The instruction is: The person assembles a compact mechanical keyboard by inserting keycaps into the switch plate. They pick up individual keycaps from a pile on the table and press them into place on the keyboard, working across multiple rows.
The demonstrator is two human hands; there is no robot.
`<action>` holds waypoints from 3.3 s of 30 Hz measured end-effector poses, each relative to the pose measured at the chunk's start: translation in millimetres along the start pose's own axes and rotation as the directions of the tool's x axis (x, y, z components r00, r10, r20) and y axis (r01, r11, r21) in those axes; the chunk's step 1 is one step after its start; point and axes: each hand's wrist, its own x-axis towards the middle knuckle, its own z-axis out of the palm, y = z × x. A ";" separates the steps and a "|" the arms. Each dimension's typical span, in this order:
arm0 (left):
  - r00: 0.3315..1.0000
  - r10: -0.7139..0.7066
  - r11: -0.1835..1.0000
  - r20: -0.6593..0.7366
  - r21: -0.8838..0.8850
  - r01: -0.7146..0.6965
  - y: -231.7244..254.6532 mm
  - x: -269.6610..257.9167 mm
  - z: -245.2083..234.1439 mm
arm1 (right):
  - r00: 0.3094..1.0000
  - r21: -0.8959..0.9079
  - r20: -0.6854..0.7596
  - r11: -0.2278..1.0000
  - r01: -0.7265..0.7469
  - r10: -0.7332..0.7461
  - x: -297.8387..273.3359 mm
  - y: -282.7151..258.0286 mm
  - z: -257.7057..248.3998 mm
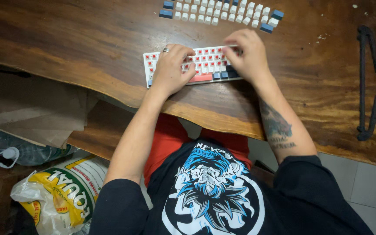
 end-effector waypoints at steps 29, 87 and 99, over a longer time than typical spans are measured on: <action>0.912 0.101 0.978 0.398 0.130 -0.165 11.3 25.8 -5.3 | 0.987 0.100 0.154 0.995 0.026 -0.041 -34.2 -21.0 -4.7; 0.877 0.058 0.920 0.478 0.316 -0.233 28.3 39.3 7.9 | 0.980 0.048 0.198 0.999 -0.004 -0.005 -29.1 -29.0 -7.4; 0.932 0.044 0.952 0.359 0.268 -0.148 10.8 11.6 -14.5 | 0.966 0.058 0.259 0.998 -0.011 -0.005 -26.5 -27.9 -17.3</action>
